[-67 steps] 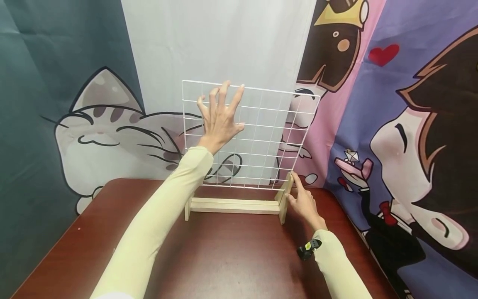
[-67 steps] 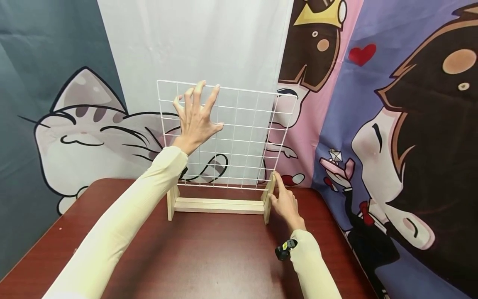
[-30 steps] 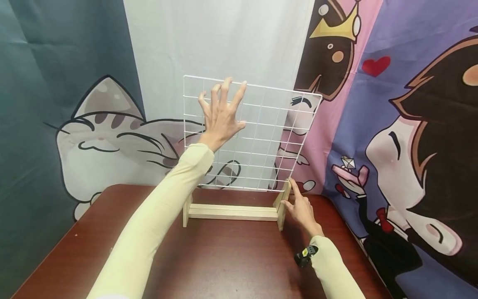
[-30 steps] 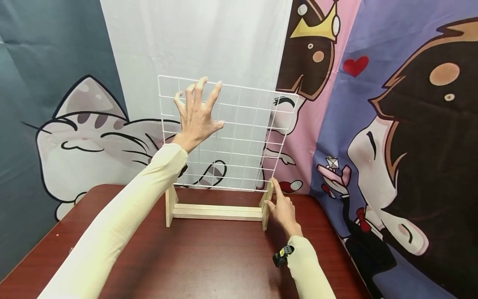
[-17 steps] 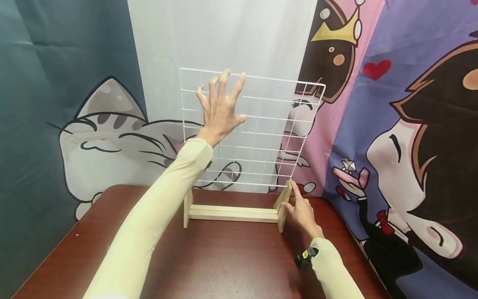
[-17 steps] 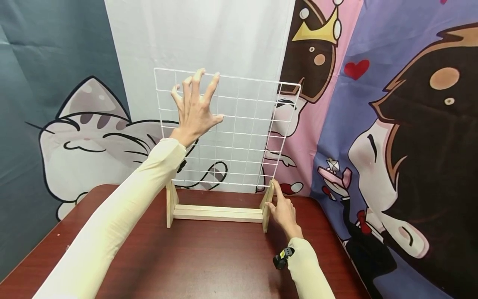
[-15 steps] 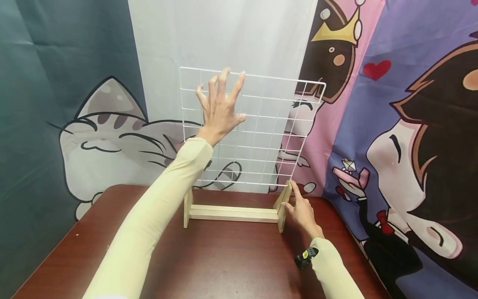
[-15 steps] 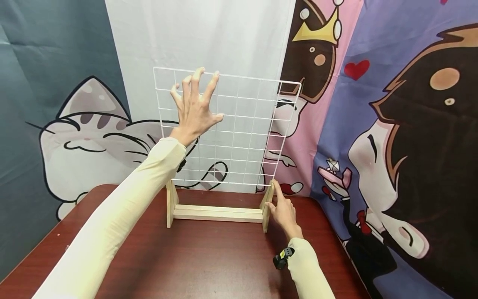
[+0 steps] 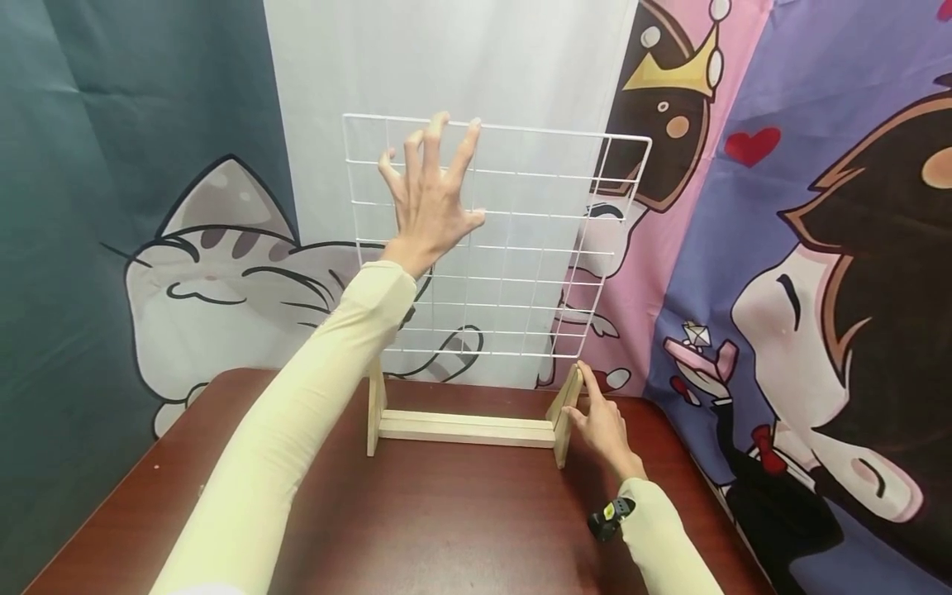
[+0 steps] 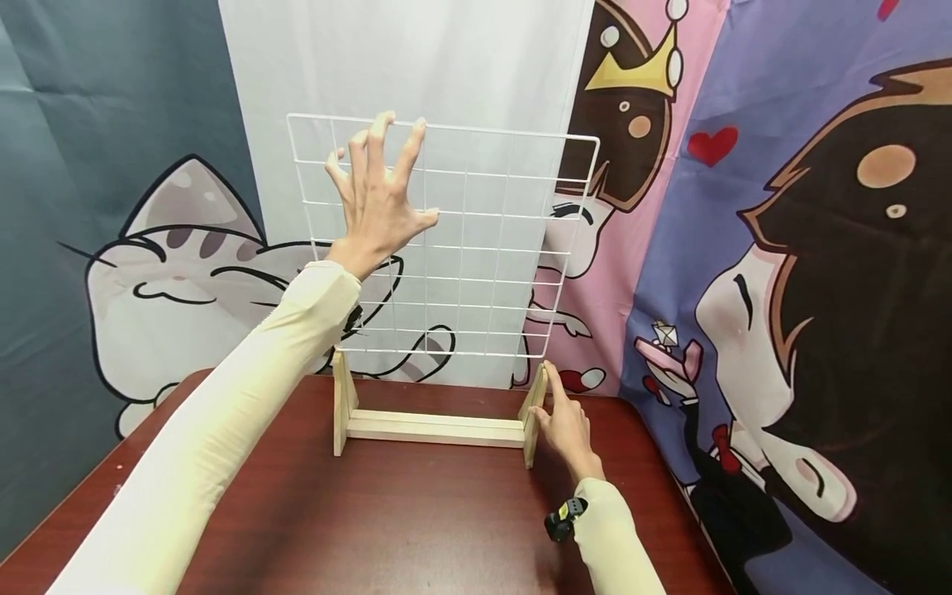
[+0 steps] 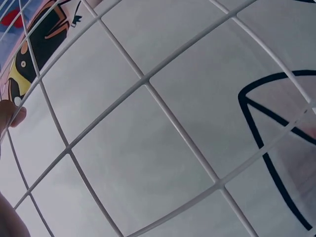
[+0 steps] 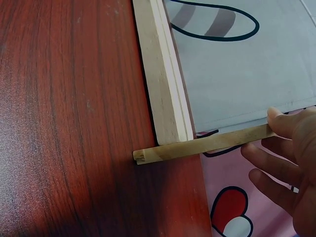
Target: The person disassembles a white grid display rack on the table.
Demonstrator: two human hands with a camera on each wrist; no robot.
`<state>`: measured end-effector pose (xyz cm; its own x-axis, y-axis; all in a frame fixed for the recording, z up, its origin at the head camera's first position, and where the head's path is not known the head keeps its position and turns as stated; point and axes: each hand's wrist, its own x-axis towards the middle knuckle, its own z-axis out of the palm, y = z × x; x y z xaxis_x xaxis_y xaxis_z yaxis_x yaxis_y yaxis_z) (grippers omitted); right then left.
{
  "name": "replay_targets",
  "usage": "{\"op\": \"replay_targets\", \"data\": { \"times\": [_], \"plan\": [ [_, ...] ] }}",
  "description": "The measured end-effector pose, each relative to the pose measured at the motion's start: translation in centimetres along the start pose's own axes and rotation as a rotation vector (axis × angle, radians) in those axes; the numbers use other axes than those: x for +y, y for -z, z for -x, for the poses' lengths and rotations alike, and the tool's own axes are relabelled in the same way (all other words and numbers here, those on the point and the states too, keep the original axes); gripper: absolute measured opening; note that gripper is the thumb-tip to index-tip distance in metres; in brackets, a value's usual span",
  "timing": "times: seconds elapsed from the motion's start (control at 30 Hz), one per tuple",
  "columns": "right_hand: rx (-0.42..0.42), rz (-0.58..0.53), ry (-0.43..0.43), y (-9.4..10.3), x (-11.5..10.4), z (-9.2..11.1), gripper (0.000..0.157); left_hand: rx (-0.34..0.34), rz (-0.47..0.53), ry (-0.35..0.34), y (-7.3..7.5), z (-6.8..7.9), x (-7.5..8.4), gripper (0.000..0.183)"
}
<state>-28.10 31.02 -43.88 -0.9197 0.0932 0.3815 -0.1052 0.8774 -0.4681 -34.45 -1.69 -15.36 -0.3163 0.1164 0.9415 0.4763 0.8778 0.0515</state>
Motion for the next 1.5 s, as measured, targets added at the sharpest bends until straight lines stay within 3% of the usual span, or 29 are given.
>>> {"op": "replay_targets", "data": {
  "times": [0.47, 0.87, 1.5],
  "plan": [
    [0.013, -0.004, 0.003, -0.3, 0.0, 0.2, 0.092, -0.046, -0.023, 0.029, 1.7, -0.5, -1.3, 0.106],
    [0.001, -0.008, 0.01, -0.1, -0.2, 0.0, 0.09, -0.126, -0.039, 0.049, 2.9, -0.1, -3.2, 0.109],
    [-0.003, 0.001, 0.003, -0.3, -0.1, 0.0, 0.091, -0.343, -0.008, 0.115, 4.6, 2.3, -7.7, 0.117]
  ]
}}
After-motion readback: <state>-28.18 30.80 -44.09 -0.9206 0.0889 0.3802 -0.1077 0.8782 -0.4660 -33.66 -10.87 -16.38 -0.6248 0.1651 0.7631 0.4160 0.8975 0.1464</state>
